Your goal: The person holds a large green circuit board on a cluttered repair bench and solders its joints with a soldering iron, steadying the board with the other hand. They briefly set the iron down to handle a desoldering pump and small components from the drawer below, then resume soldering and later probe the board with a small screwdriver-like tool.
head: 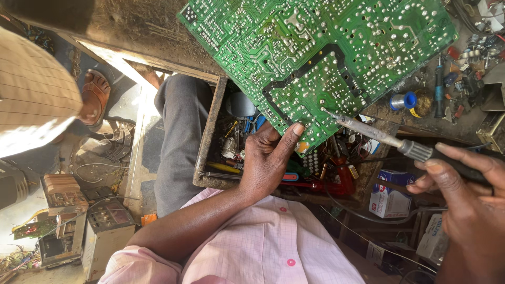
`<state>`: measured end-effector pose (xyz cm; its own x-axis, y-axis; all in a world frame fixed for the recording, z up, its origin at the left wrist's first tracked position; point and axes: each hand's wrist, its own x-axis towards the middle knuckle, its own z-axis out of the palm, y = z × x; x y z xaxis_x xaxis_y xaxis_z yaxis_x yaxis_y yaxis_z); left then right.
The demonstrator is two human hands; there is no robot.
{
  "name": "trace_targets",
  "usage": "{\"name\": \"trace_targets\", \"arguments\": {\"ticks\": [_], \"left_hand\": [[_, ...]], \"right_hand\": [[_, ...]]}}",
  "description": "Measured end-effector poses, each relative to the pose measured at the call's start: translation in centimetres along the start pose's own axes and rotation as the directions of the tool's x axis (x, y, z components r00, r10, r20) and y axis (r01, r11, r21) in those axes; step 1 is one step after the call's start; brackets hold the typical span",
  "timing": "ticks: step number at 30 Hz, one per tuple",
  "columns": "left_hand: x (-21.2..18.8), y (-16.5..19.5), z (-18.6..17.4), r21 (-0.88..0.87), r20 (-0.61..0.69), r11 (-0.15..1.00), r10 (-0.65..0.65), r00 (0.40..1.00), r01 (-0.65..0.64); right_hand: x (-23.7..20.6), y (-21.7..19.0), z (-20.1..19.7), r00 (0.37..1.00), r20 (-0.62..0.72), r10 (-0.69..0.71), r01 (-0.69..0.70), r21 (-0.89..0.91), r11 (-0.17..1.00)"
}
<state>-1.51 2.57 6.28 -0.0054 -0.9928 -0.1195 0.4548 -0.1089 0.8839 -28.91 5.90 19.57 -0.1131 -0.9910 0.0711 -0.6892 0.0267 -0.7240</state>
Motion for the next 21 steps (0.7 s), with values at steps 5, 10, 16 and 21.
{"name": "trace_targets", "arguments": {"ticks": [5,10,16,21], "left_hand": [[0.0,0.0,0.0,0.027,0.005,0.997,0.076,0.997,-0.076],[0.0,0.2,0.1,0.037,-0.003,0.996,0.081,0.997,-0.081],[0.0,0.2,0.2,0.055,-0.001,0.994,0.094,0.996,-0.094],[0.0,0.0,0.2,-0.012,0.007,1.0,0.015,1.0,-0.014]], "right_hand": [[1.9,4.4,-2.7,0.994,0.106,0.039,-0.052,0.123,0.991],[6.2,6.6,-4.7,0.977,0.195,0.089,-0.094,0.014,0.995],[10.1,7.5,-5.6,0.946,0.219,0.238,-0.202,-0.176,0.963],[12.6,9.4,-6.5,0.937,0.27,0.223,-0.17,-0.206,0.964]]}}
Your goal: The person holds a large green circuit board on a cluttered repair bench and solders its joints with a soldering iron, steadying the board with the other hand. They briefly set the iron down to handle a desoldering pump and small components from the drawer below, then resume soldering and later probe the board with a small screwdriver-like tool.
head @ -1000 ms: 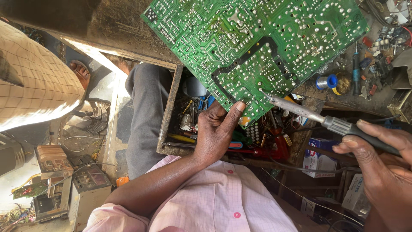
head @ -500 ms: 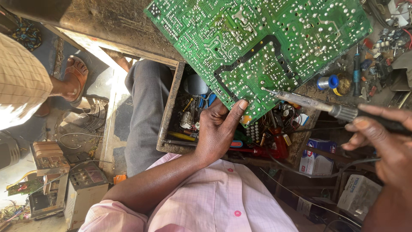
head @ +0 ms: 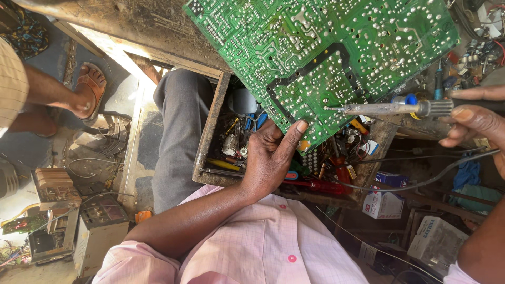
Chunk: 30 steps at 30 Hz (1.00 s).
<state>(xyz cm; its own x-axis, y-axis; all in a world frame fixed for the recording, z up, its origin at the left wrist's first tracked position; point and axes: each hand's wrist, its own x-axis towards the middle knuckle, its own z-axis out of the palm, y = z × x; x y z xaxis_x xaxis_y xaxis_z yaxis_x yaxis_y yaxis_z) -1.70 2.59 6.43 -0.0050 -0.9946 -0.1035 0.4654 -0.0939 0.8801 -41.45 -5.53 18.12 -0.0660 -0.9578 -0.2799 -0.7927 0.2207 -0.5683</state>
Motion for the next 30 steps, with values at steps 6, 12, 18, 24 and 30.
{"name": "trace_targets", "arguments": {"ticks": [6,12,18,24,30], "left_hand": [[0.0,0.0,-0.1,0.052,0.007,0.992,0.112,0.994,-0.112],[0.1,-0.4,-0.1,0.092,-0.005,0.995,0.045,0.999,-0.045],[0.0,-0.5,0.1,-0.015,-0.005,0.997,0.077,0.997,-0.077],[0.0,-0.5,0.0,0.027,-0.016,0.996,0.085,0.996,-0.084],[-0.1,-0.3,0.1,0.045,-0.002,0.993,0.11,0.994,-0.11]], "right_hand": [[2.1,3.3,-1.4,0.998,0.058,-0.001,0.002,-0.027,1.0],[2.2,2.7,-1.3,0.999,0.035,0.003,-0.003,-0.01,1.0],[1.2,-0.2,-0.2,0.999,0.029,-0.03,0.029,0.024,0.999],[0.1,-0.6,-0.1,0.997,0.014,-0.077,0.076,0.047,0.996],[-0.6,0.6,-0.1,0.993,0.029,-0.114,0.113,0.049,0.992]]}}
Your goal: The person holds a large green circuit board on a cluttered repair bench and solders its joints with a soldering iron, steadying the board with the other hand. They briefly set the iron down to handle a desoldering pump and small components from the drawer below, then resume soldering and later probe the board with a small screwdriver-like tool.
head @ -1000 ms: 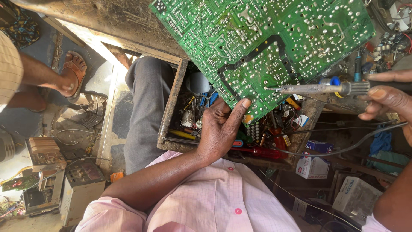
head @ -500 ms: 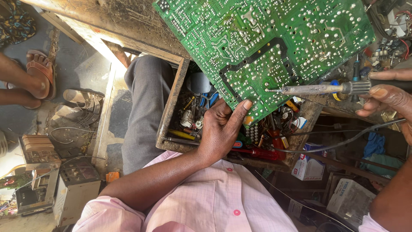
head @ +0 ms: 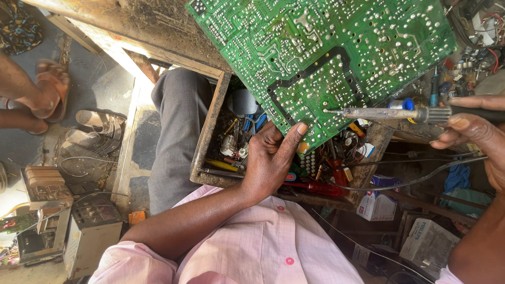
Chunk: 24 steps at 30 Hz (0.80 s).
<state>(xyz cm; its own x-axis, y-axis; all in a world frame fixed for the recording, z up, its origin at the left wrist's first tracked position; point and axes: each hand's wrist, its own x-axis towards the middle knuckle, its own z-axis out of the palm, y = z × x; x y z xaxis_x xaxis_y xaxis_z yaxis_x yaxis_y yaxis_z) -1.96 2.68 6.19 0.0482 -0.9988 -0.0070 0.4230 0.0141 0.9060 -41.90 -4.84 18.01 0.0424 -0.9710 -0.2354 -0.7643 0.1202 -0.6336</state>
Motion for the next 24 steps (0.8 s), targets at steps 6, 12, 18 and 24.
{"name": "trace_targets", "arguments": {"ticks": [6,12,18,24], "left_hand": [[-0.1,0.0,0.2,-0.028,-0.004,0.998,-0.059,0.998,0.059],[-0.1,-0.1,0.2,-0.059,-0.003,0.997,-0.039,0.999,0.039],[-0.1,0.0,0.2,-0.053,-0.002,0.999,0.006,1.0,-0.006],[-0.1,0.2,0.1,-0.044,-0.003,0.999,-0.015,1.0,0.015]], "right_hand": [[-1.4,-1.0,0.5,0.996,-0.008,-0.085,0.085,0.016,0.996],[-2.3,-2.6,1.5,0.994,-0.026,-0.106,0.104,-0.051,0.993],[-3.7,-3.3,2.2,0.985,-0.025,-0.173,0.17,-0.083,0.982],[-4.6,-4.1,3.3,0.972,-0.075,-0.223,0.22,-0.038,0.975]]}}
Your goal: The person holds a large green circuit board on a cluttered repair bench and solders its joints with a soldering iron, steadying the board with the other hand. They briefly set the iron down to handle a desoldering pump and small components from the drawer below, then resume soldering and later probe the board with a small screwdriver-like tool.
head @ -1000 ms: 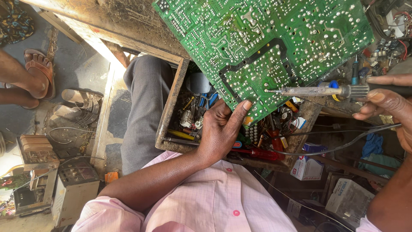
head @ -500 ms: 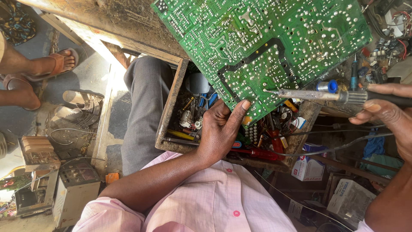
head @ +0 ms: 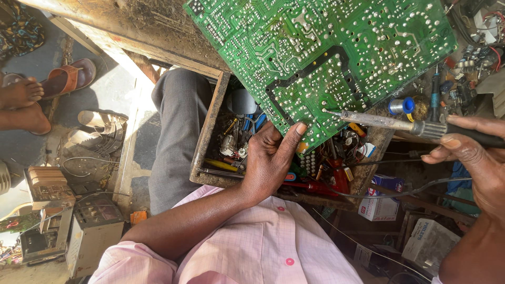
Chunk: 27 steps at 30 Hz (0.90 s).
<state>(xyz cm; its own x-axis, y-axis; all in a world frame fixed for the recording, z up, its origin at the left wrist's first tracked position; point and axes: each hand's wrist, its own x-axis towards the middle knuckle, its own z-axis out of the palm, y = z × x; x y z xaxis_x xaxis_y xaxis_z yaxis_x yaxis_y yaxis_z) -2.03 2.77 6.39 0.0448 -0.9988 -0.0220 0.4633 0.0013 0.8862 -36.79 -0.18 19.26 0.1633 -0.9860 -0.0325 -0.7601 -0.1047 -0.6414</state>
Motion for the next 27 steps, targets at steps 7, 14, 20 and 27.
{"name": "trace_targets", "arguments": {"ticks": [7,14,20,27], "left_hand": [[0.0,-0.1,0.1,0.005,0.004,1.0,-0.023,1.0,0.023],[0.1,-0.3,0.1,0.001,0.001,1.0,-0.011,1.0,0.011],[-0.1,-0.2,0.0,0.016,0.004,1.0,0.005,1.0,-0.005],[0.0,-0.3,0.0,0.072,0.0,0.997,0.039,0.999,-0.039]], "right_hand": [[-0.2,-1.1,0.6,0.999,-0.032,0.01,-0.01,-0.004,1.0],[-0.4,-1.1,1.1,0.997,-0.059,-0.047,0.046,-0.012,0.999],[-1.4,-1.3,1.9,0.995,-0.101,-0.014,0.019,0.052,0.998],[-2.5,-2.1,3.2,0.986,-0.166,-0.022,0.056,0.203,0.978]]}}
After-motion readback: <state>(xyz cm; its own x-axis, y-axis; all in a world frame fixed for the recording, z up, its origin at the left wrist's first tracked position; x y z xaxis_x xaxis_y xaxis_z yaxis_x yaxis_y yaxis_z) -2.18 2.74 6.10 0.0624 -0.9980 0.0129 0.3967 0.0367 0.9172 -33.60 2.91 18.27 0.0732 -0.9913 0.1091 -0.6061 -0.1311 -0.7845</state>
